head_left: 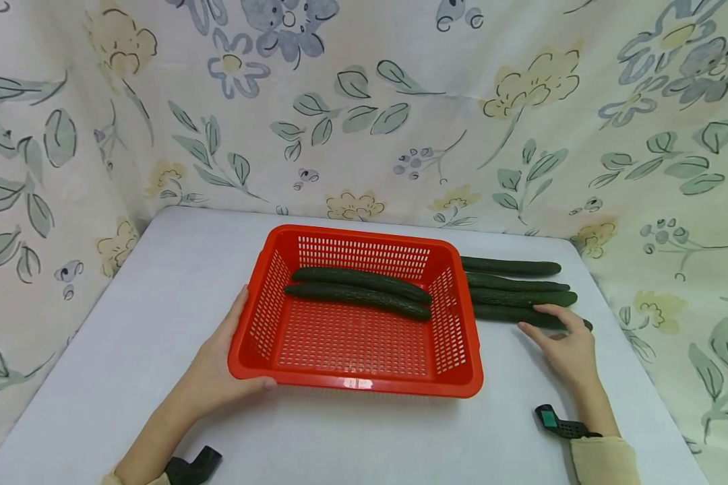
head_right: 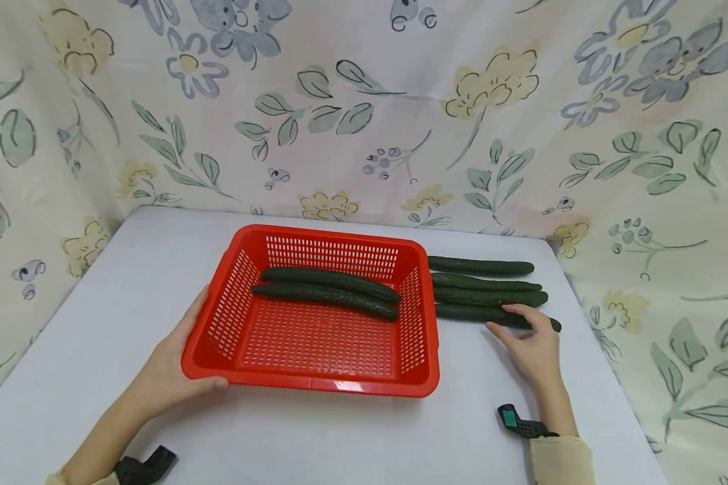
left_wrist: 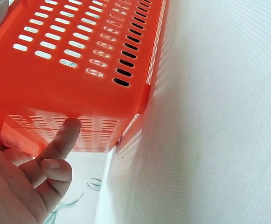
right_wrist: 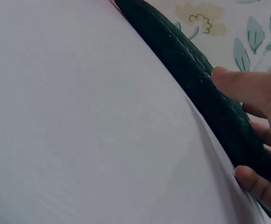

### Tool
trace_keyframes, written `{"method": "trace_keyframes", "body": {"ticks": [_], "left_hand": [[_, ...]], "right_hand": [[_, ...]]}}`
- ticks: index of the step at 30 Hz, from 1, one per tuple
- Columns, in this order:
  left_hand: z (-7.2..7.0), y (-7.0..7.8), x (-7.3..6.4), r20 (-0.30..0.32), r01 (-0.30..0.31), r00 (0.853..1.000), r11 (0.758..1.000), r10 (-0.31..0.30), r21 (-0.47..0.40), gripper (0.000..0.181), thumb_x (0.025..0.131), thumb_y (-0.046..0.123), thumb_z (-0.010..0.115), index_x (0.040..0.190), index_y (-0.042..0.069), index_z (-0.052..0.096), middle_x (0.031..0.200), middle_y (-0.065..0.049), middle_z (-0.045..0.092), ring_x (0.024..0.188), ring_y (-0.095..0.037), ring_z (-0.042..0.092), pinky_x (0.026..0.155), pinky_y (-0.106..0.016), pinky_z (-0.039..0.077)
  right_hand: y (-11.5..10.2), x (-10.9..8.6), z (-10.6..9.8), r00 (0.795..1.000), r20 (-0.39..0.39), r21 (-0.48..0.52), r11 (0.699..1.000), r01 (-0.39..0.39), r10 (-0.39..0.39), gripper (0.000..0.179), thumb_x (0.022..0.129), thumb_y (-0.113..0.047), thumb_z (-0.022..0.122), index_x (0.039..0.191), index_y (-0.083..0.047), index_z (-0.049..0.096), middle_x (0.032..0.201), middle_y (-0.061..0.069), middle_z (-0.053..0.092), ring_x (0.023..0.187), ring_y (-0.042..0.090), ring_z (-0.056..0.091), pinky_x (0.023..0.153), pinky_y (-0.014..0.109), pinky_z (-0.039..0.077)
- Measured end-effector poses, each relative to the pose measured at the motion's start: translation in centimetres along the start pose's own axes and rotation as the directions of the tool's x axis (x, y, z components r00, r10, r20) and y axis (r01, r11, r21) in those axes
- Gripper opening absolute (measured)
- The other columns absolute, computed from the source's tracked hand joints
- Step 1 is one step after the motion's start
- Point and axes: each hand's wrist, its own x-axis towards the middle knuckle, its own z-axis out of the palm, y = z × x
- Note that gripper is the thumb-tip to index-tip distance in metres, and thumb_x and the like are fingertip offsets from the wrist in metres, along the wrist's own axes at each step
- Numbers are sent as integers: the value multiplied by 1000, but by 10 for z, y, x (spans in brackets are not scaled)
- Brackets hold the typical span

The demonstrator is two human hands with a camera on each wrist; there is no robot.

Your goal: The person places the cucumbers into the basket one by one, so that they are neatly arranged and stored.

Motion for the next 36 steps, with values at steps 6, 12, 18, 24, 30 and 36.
{"method": "trace_keyframes", "body": {"ticks": [6, 12, 18, 24, 30, 36], "left_hand": [[-1, 1, 0, 0, -3, 1000, 1000, 3, -10, 137, 72, 29, 98, 171, 38, 4, 168, -9, 36, 129, -33, 56, 81, -27, 61], [0, 1, 0, 2, 2, 1000, 1000, -2, -15, 137, 72, 29, 98, 171, 39, 4, 168, -9, 36, 129, -33, 56, 80, -28, 61], [0, 0, 0, -2, -1, 1000, 1000, 1, 4, 139, 71, 29, 99, 171, 38, 3, 168, -10, 36, 129, -33, 56, 81, -27, 61], [0, 0, -1, -10, -8, 1000, 999, 8, 36, 141, 70, 30, 100, 172, 35, 2, 168, -12, 36, 127, -34, 57, 82, -27, 60], [0, 0, -1, -10, -8, 1000, 999, 8, 38, 140, 71, 30, 99, 172, 35, 3, 167, -12, 37, 127, -33, 56, 81, -27, 60], [1, 0, 0, -12, -6, 1000, 999, 6, 43, 139, 71, 31, 99, 172, 35, 3, 167, -12, 37, 128, -34, 56, 81, -26, 60]], "right_hand": [[10, 3, -4, 999, -5, -75, 996, 45, -46, 51, 86, -27, 90, 128, -5, 73, 141, 18, 63, 121, 21, 53, 78, 13, 42], [14, 6, -3, 996, 17, -71, 994, 87, -86, 50, 84, -19, 92, 126, 1, 73, 134, 26, 60, 130, 51, 49, 107, 70, 38], [12, 4, -3, 999, 15, -57, 997, 47, -46, 45, 85, -21, 91, 121, 0, 73, 131, 25, 65, 129, 50, 55, 107, 70, 40], [13, 2, -2, 1000, 24, -45, 999, 0, 1, 56, 88, -29, 89, 132, -2, 68, 132, 27, 65, 130, 49, 54, 110, 72, 38], [13, 2, -2, 999, 32, -69, 997, 23, -21, 53, 87, -32, 90, 128, -3, 72, 129, 25, 67, 127, 46, 57, 107, 70, 41], [12, 1, -2, 998, 63, -97, 995, -17, 24, 53, 91, -38, 85, 129, -4, 72, 139, 29, 62, 134, 53, 51, 109, 72, 37]]}}
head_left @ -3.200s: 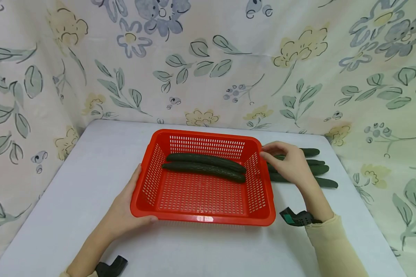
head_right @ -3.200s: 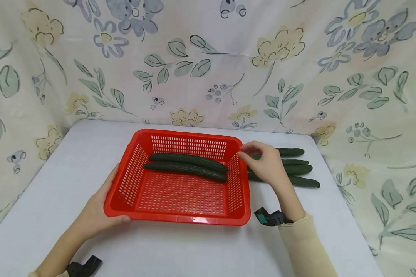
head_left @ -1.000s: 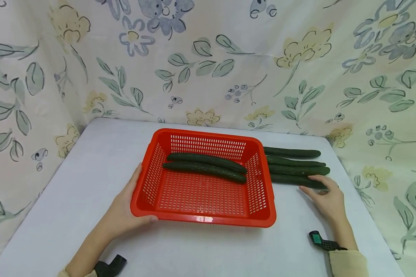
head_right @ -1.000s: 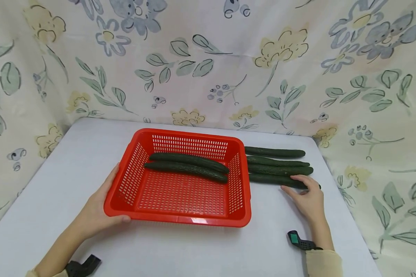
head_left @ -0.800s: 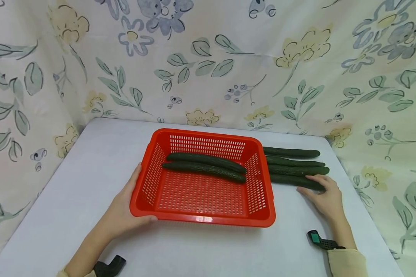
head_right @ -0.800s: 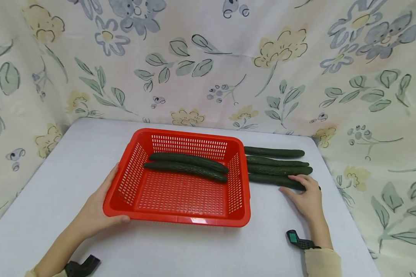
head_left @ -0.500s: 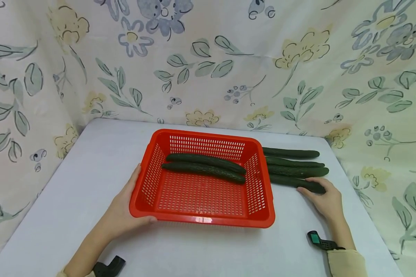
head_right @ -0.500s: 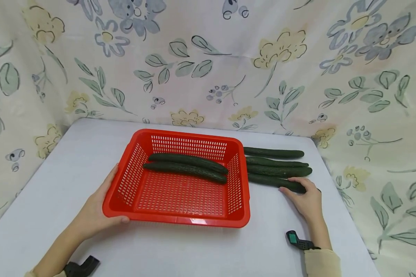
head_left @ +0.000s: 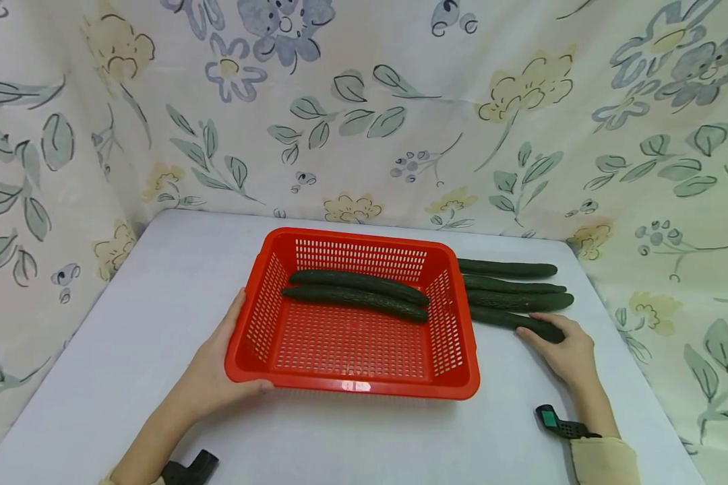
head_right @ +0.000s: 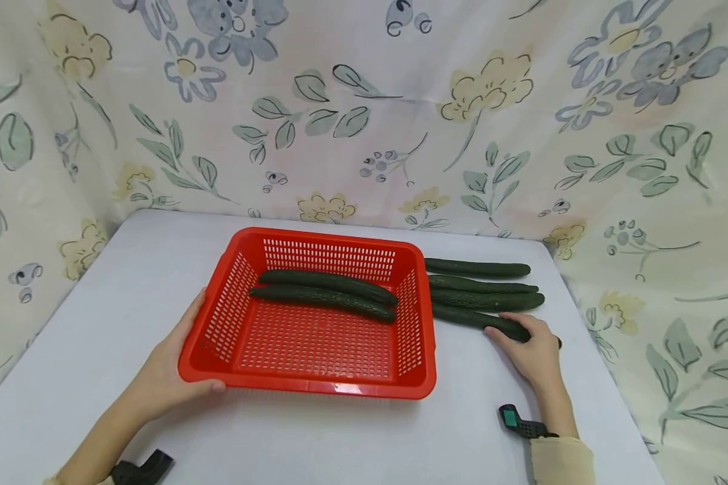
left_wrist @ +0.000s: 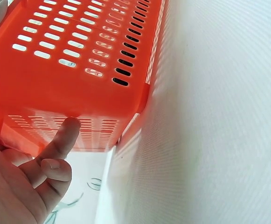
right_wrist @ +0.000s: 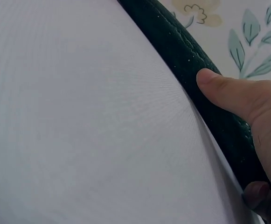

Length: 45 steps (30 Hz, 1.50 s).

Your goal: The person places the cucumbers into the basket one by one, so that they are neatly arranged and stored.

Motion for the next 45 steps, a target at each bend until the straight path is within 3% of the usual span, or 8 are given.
{"method": "trace_keyframes", "body": {"ticks": [11, 21, 37, 45], "left_hand": [[1, 0, 0, 2, 2, 1000, 1000, -2, -19, 139, 71, 31, 99, 172, 36, 3, 166, -12, 39, 127, -34, 58, 80, -26, 60], [0, 0, 0, -1, -4, 1000, 1000, 4, -19, 140, 70, 30, 99, 172, 35, 3, 167, -12, 39, 127, -34, 58, 81, -26, 60], [0, -1, 0, -4, -5, 1000, 1000, 5, -17, 139, 70, 31, 99, 171, 36, 3, 167, -11, 38, 127, -33, 58, 81, -26, 60], [0, 1, 0, 1, 4, 1000, 1000, -4, -21, 139, 71, 32, 99, 171, 37, 3, 167, -12, 38, 127, -34, 58, 80, -26, 60]], "right_hand": [[-1, -2, 2, 1000, -23, 17, 1000, -1, 2, 48, 90, -35, 86, 126, -4, 74, 135, 29, 65, 133, 53, 53, 110, 75, 32], [-5, -3, 2, 999, -40, 43, 999, -8, 10, 48, 90, -35, 86, 124, -2, 74, 133, 28, 67, 131, 53, 55, 108, 72, 38], [-6, -2, -1, 998, -49, 68, 997, -41, 44, 48, 90, -35, 87, 124, -3, 75, 133, 26, 68, 132, 51, 55, 111, 69, 39], [-7, -3, -6, 991, -52, 142, 983, -118, 127, 52, 91, -38, 86, 128, -4, 73, 143, 26, 63, 143, 51, 47, 118, 69, 32]]}}
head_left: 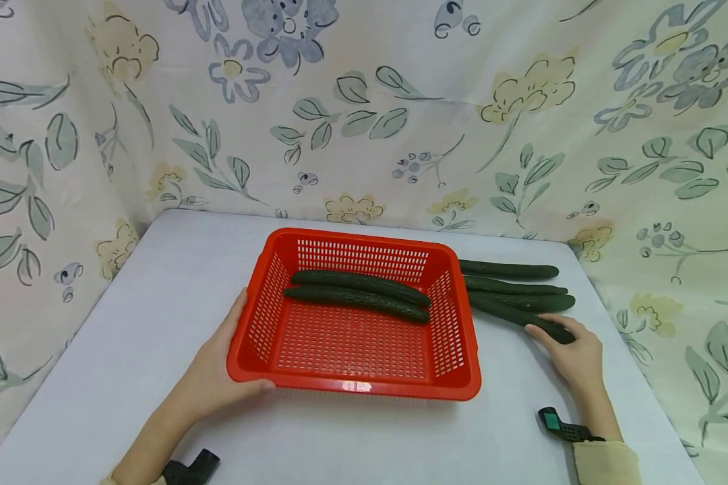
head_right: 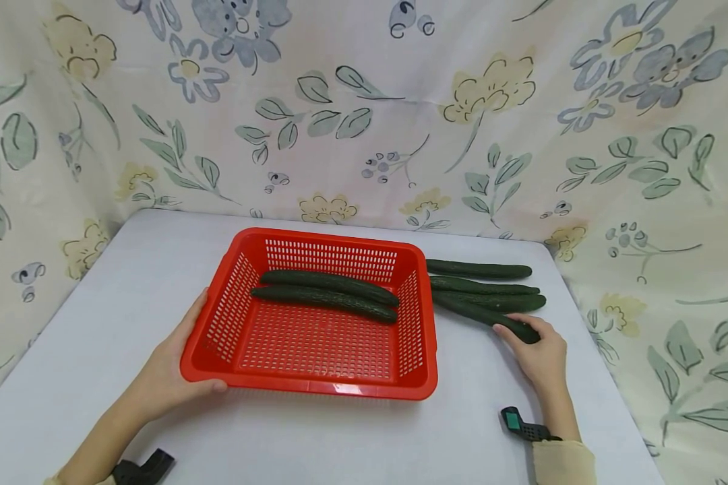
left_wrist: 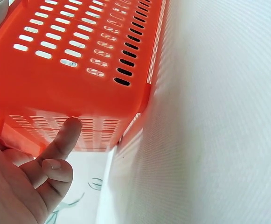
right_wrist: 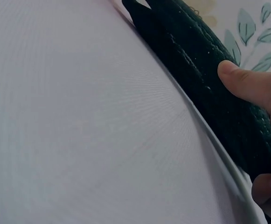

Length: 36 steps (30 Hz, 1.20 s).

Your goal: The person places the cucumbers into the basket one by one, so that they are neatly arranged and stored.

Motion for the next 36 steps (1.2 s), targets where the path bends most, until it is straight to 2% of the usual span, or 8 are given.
{"method": "trace_keyframes", "body": {"ticks": [8, 20, 36], "left_hand": [[-1, 0, -1, 0, -5, 1000, 1000, 5, -2, 141, 70, 29, 100, 171, 37, 2, 169, -10, 36, 127, -32, 58, 82, -27, 61], [0, 0, -1, 7, 3, 1000, 1000, -2, -11, 138, 72, 30, 99, 171, 37, 2, 169, -11, 35, 128, -34, 57, 81, -26, 61], [1, 2, -1, -7, 3, 1000, 1000, -3, -7, 139, 71, 32, 98, 172, 35, 3, 168, -12, 36, 128, -34, 58, 80, -26, 60]], "right_hand": [[0, 0, -1, 998, -34, 28, 999, -46, 47, 53, 91, -37, 85, 128, -2, 73, 145, 27, 61, 148, 46, 44, 122, 66, 30], [-2, 0, -2, 986, -78, 76, 987, -144, 150, 56, 90, -40, 86, 130, -3, 72, 149, 21, 61, 151, 37, 44, 126, 57, 29], [-15, -4, -4, 976, -124, 134, 977, -164, 180, 56, 89, -41, 87, 128, -4, 73, 149, 19, 60, 150, 34, 45, 127, 53, 28]]}}
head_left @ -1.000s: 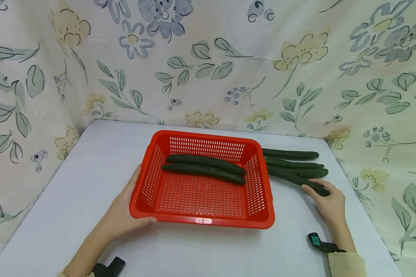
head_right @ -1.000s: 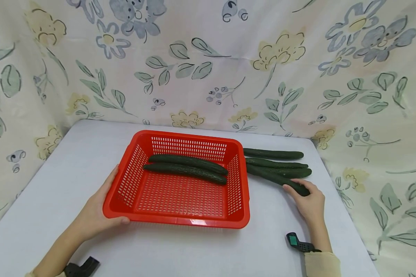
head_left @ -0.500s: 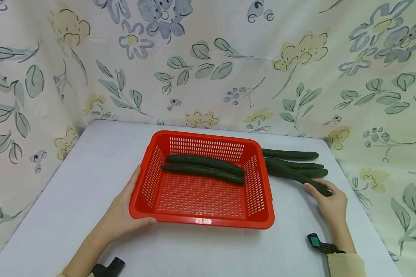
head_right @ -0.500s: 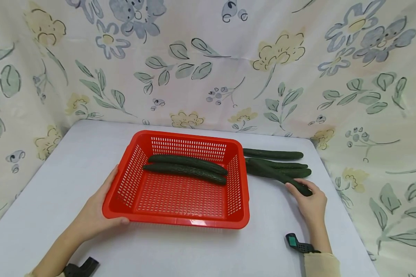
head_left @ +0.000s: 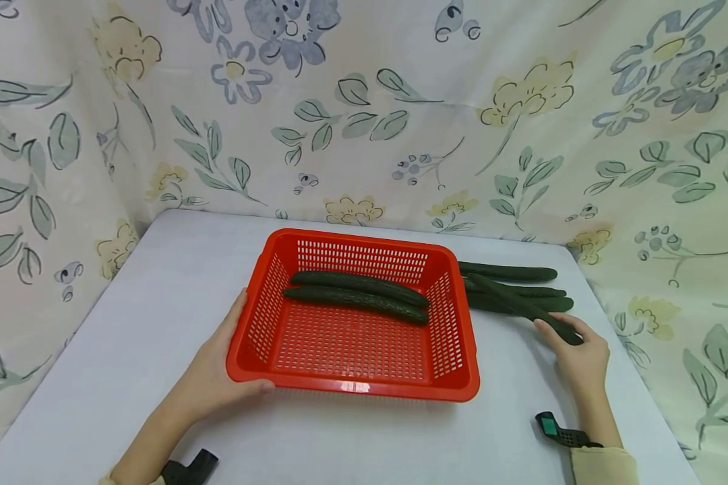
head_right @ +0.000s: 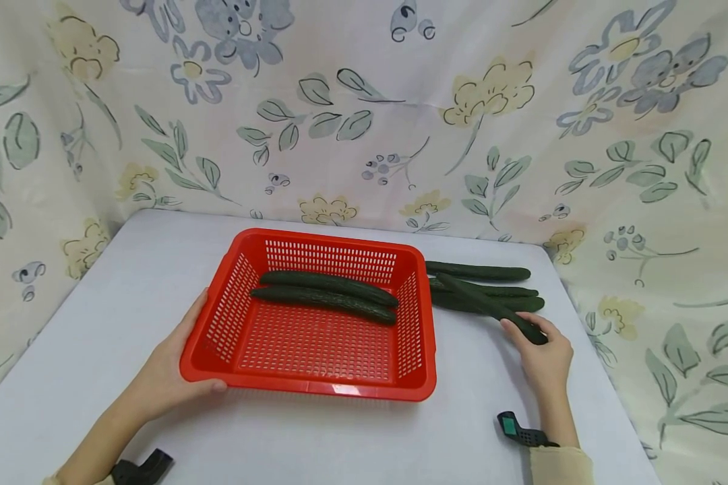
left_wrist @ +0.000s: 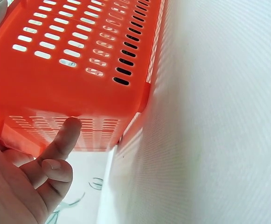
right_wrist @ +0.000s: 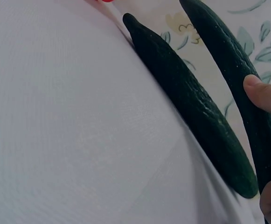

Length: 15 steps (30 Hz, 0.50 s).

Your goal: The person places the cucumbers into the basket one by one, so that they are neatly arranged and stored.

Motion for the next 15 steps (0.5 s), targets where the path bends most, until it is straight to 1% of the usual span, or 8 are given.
{"method": "trace_keyframes", "body": {"ticks": [4, 7, 9, 11, 15], "left_hand": [[1, 0, 0, 0, -3, 1000, 1000, 3, -2, 139, 71, 32, 99, 172, 36, 3, 168, -12, 37, 127, -34, 58, 80, -26, 60], [1, 0, 1, 5, -9, 1000, 1000, 9, 2, 139, 71, 32, 99, 172, 36, 3, 168, -12, 37, 127, -34, 58, 80, -26, 60], [0, 0, 1, 8, -6, 1000, 1000, 6, 1, 139, 71, 32, 99, 172, 36, 2, 168, -12, 36, 127, -34, 58, 81, -26, 60], [0, 0, 1, 7, -4, 1000, 1000, 4, 5, 139, 72, 33, 99, 172, 36, 2, 169, -12, 36, 128, -34, 57, 80, -26, 60], [0, -1, 1, 9, -2, 1000, 1000, 2, 9, 138, 72, 34, 98, 172, 36, 3, 169, -10, 35, 129, -33, 56, 81, -26, 60]], "right_hand": [[-3, -2, -1, 1000, -21, 3, 1000, 15, -15, 55, 89, -40, 88, 128, -4, 73, 148, 19, 62, 150, 33, 45, 127, 52, 28], [-5, -2, 0, 998, -49, 0, 1000, 27, -27, 54, 88, -39, 89, 125, -4, 74, 142, 14, 66, 148, 33, 48, 127, 50, 29], [-6, -2, 1, 997, -62, 7, 999, 39, -39, 52, 87, -37, 89, 124, -3, 75, 137, 13, 68, 146, 34, 51, 126, 49, 31], [-7, -3, 2, 997, -64, 15, 999, 38, -37, 53, 87, -37, 89, 125, -3, 75, 139, 13, 68, 146, 33, 50, 126, 50, 31], [-11, -4, 2, 997, -64, 39, 999, 38, -35, 54, 88, -38, 89, 126, -3, 74, 143, 17, 65, 149, 33, 47, 127, 52, 29]]}}
